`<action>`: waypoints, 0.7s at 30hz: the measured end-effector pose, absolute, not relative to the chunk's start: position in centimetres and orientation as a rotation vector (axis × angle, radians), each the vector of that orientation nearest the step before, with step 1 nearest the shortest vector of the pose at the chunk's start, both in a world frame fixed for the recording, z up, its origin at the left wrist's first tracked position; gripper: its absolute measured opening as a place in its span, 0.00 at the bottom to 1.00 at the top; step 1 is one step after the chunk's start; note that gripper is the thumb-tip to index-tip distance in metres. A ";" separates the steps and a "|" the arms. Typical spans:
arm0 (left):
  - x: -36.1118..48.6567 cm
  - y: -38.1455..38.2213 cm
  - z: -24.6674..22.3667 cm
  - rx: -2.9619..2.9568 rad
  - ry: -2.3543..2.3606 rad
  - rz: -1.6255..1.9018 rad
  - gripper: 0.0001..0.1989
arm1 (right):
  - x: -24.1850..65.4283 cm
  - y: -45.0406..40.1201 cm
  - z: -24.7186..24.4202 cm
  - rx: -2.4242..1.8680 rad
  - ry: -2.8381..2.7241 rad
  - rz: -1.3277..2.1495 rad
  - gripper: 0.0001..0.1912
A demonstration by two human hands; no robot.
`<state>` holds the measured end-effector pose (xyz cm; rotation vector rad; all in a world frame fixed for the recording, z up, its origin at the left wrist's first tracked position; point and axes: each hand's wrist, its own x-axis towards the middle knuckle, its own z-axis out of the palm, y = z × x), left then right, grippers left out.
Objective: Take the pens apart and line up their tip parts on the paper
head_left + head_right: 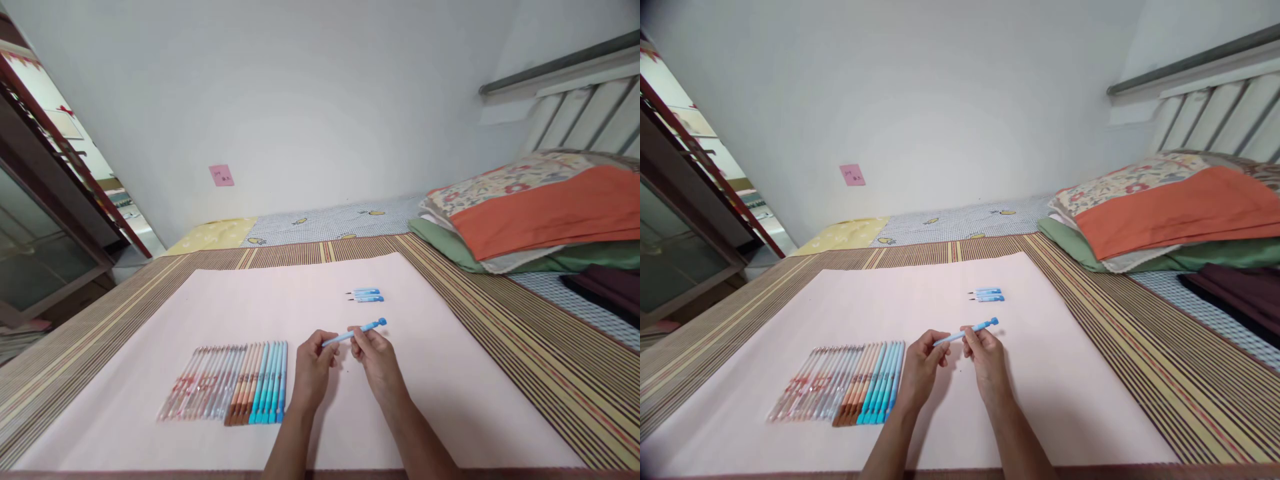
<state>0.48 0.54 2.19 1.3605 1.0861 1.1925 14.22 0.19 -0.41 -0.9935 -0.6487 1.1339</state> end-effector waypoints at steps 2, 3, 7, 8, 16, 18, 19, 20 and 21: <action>0.6 0.3 2.3 1.371 1.075 1.170 0.11 | 14.3 0.2 -0.2 -1.004 -0.679 1.111 0.25; 0.6 0.3 2.3 1.376 1.083 1.160 0.14 | 14.4 0.1 -0.1 -1.007 -0.688 1.099 0.25; 0.6 0.5 1.9 1.347 1.127 1.125 0.26 | 14.3 0.0 0.5 -0.996 -0.721 1.067 0.26; 0.5 0.6 1.7 1.332 1.123 1.099 0.28 | 14.2 -0.1 0.5 -1.002 -0.725 1.062 0.26; 0.8 1.1 2.2 1.175 0.936 1.197 0.24 | 14.3 0.4 -0.6 -1.057 -0.644 1.038 0.27; 0.8 1.2 2.0 1.175 0.950 1.185 0.21 | 14.3 0.4 -0.6 -1.038 -0.627 1.063 0.27; 0.7 1.2 1.9 1.169 0.987 1.156 0.22 | 14.3 0.4 -0.5 -1.032 -0.626 1.074 0.26; 0.7 1.2 1.7 1.160 1.032 1.111 0.25 | 14.3 0.3 -0.4 -1.029 -0.627 1.081 0.26; 0.6 1.2 1.6 1.148 1.074 1.059 0.29 | 14.3 0.3 -0.3 -1.031 -0.631 1.083 0.25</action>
